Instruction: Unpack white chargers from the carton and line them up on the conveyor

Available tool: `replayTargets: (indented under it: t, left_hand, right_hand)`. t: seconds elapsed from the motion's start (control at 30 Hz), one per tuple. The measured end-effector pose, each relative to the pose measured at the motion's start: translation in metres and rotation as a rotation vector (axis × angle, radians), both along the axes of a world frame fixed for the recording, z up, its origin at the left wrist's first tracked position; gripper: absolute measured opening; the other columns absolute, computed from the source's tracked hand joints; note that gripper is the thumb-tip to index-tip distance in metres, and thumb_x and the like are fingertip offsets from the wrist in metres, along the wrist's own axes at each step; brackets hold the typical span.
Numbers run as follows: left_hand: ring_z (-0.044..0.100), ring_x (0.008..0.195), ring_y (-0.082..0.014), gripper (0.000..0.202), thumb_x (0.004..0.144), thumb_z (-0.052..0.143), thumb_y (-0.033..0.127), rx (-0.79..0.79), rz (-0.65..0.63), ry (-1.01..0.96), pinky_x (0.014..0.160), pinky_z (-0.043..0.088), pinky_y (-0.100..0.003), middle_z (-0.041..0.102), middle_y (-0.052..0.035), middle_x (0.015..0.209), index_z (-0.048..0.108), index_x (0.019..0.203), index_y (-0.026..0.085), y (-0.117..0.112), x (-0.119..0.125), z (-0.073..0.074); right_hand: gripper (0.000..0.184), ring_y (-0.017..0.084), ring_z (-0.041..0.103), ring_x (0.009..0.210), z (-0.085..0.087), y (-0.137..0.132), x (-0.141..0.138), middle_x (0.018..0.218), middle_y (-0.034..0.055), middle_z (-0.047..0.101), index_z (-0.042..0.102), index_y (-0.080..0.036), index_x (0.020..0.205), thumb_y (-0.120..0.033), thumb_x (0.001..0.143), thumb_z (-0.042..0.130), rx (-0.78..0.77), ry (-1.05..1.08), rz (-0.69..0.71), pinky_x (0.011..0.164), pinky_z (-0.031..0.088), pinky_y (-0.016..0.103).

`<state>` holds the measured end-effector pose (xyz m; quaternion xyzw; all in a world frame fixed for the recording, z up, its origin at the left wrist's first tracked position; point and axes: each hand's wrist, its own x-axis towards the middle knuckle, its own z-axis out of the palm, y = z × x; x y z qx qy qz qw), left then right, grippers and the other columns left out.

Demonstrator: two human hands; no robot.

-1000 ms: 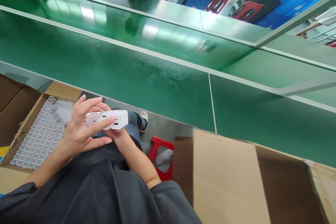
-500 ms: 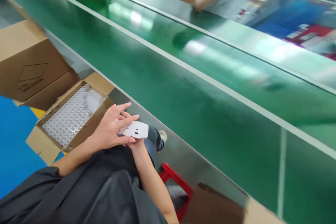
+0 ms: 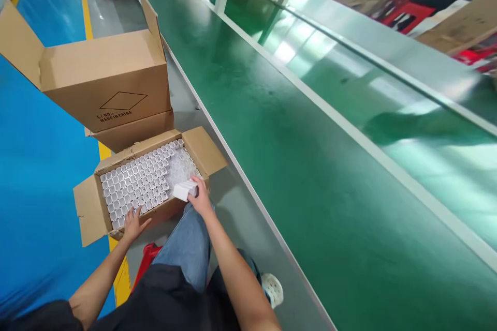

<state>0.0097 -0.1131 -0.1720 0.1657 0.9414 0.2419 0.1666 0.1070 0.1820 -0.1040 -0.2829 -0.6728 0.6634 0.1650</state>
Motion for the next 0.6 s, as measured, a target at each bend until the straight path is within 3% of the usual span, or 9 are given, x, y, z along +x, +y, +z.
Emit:
replayTargets:
  t: [0.13, 0.27, 0.43, 0.6]
  left_hand:
    - [0.034, 0.139, -0.0485, 0.075, 0.080, 0.047, 0.078, -0.057, 0.066, 0.025, 0.101, 0.036, -0.068, 0.042, -0.0213, 0.146, 0.048, 0.136, 0.028, -0.014, 0.012, -0.041]
    - [0.029, 0.143, -0.0461, 0.074, 0.087, 0.036, 0.071, -0.184, 0.115, 0.027, 0.108, 0.030, -0.066, 0.038, -0.0201, 0.152, 0.044, 0.145, 0.026, -0.020, 0.022, -0.065]
    - [0.026, 0.148, -0.0345, 0.069, 0.089, 0.043, 0.059, -0.352, 0.100, 0.008, 0.118, 0.024, -0.053, 0.033, -0.0118, 0.160, 0.039, 0.151, 0.028, -0.028, 0.029, -0.074]
    - [0.029, 0.148, -0.0327, 0.069, 0.090, 0.048, 0.057, -0.426, 0.032, 0.031, 0.118, 0.028, -0.049, 0.034, -0.0117, 0.160, 0.040, 0.151, 0.026, -0.036, 0.032, -0.078]
  right_hand:
    - [0.062, 0.031, 0.049, 0.124, -0.037, 0.036, -0.079, 0.131, 0.0135, 0.054, 0.059, -0.017, 0.124, -0.027, 0.064, 0.073, 0.299, -0.274, 0.121, 0.112, 0.031, 0.044]
    - [0.054, 0.033, 0.048, 0.124, -0.077, 0.057, -0.146, 0.131, 0.0124, 0.055, 0.062, -0.019, 0.121, -0.031, 0.069, 0.074, 0.526, -0.542, 0.216, 0.110, 0.031, 0.045]
    - [0.053, 0.039, 0.046, 0.125, -0.118, 0.053, -0.202, 0.136, 0.0186, 0.054, 0.062, -0.016, 0.123, -0.042, 0.077, 0.072, 0.701, -0.761, 0.269, 0.105, 0.033, 0.049]
    - [0.059, 0.041, 0.044, 0.129, -0.144, 0.047, -0.223, 0.143, 0.0212, 0.048, 0.058, -0.014, 0.129, -0.045, 0.080, 0.071, 0.782, -0.822, 0.336, 0.105, 0.034, 0.049]
